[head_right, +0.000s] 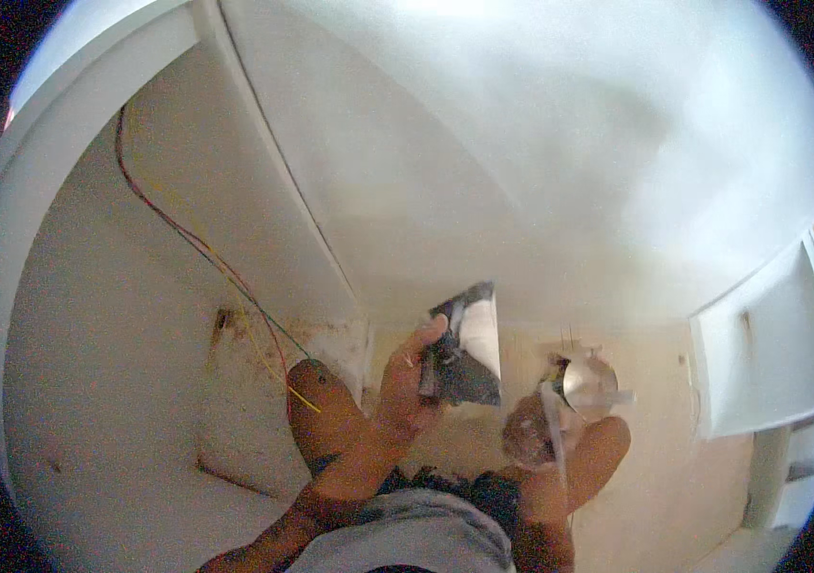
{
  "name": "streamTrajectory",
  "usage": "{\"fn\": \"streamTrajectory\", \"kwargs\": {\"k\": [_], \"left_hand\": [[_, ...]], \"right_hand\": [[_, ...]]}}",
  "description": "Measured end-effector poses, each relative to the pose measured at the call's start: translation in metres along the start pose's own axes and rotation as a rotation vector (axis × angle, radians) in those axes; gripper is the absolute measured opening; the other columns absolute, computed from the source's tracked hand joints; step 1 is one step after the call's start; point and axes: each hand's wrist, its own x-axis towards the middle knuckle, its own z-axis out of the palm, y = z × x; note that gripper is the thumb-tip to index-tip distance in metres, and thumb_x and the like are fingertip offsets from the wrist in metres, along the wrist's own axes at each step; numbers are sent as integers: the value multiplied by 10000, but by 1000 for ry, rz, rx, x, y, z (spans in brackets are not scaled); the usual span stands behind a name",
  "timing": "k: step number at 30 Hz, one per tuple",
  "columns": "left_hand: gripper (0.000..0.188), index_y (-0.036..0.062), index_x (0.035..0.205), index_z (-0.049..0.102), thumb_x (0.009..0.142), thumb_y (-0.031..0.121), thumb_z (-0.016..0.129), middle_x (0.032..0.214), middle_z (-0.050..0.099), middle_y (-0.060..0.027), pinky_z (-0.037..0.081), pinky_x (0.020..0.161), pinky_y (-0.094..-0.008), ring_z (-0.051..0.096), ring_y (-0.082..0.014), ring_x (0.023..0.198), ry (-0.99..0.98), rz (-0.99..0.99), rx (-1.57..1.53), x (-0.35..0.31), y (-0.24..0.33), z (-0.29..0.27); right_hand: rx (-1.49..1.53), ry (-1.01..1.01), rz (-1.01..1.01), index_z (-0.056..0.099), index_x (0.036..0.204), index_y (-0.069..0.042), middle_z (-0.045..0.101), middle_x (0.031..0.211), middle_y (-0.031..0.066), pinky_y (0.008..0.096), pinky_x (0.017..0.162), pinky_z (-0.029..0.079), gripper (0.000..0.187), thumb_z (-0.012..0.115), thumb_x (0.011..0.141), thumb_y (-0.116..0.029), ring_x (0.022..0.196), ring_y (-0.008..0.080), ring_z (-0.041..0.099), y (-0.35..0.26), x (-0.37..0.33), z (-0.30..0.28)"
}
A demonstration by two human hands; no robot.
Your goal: Applying joint compound to a drywall corner using two putty knives.
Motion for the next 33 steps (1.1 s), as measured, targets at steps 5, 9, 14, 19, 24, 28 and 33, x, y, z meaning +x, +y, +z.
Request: {"fn": "streamTrajectory", "kwargs": {"k": [5, 9, 14, 19, 24, 28, 33], "left_hand": [[282, 62, 974, 598, 902, 334, 622, 810, 643, -42, 539, 527, -303, 645, -162, 625, 102, 121, 274, -23, 11, -20], [303, 50, 1079, 574, 903, 295, 605, 935, 657, -64, 575, 639, -334, 673, -190, 767, 105, 240, 114, -20, 9, -30], [370, 6, 1211, 527, 900, 199, 587, 1094, 642, -114, 556, 842, -382, 663, -282, 928, -100, 339, -154, -8, 19, -50], [402, -30, 1303, 478, 904, -46, 514, 1314, 520, -189, 410, 1049, -420, 490, -346, 1269, -79, 1164, 1428, -24, 46, -59], [541, 139, 1296, 560, 824, -120, 516, 1361, 471, -226, 392, 1044, -510, 445, -429, 1292, -544, 1211, 955, -8, 57, -40], [585, 125, 1260, 593, 754, -164, 543, 1345, 493, -197, 386, 1056, -498, 440, -428, 1296, -368, 1050, 1148, -8, 76, -59], [566, 135, 1235, 619, 747, -145, 558, 1331, 515, -175, 402, 1049, -463, 461, -400, 1281, -257, 1019, 1376, -14, 81, -79]], "right_hand": [[-391, 715, -291, 562, 1096, -9, 649, 875, 89, 262, 478, 519, 258, 623, 885, -145, 596, 178, 630, 58, 95, 92], [-259, 458, -326, 557, 918, -66, 605, 759, 42, 181, 365, 384, 141, 610, 908, -197, 453, 72, 462, 29, 85, 82], [-324, 491, -334, 565, 973, -47, 633, 791, 63, 216, 341, 441, 164, 609, 894, -183, 457, 107, 535, 40, 66, 131], [-536, 494, -42, 564, 1079, 10, 656, 793, 78, 219, 342, 469, 328, 629, 853, -219, 521, 138, 624, 79, 83, 175], [-705, 468, 106, 580, 1086, 32, 672, 781, 87, 222, 393, 492, 430, 619, 797, -284, 528, 131, 630, 77, 94, 180], [-770, 423, 153, 569, 1136, 41, 688, 815, 108, 244, 466, 543, 512, 623, 751, -293, 606, 134, 670, 73, 101, 192], [-698, 411, 61, 554, 1170, 48, 689, 909, 146, 307, 527, 585, 521, 653, 740, -230, 712, 204, 707, 72, 103, 168]]}}
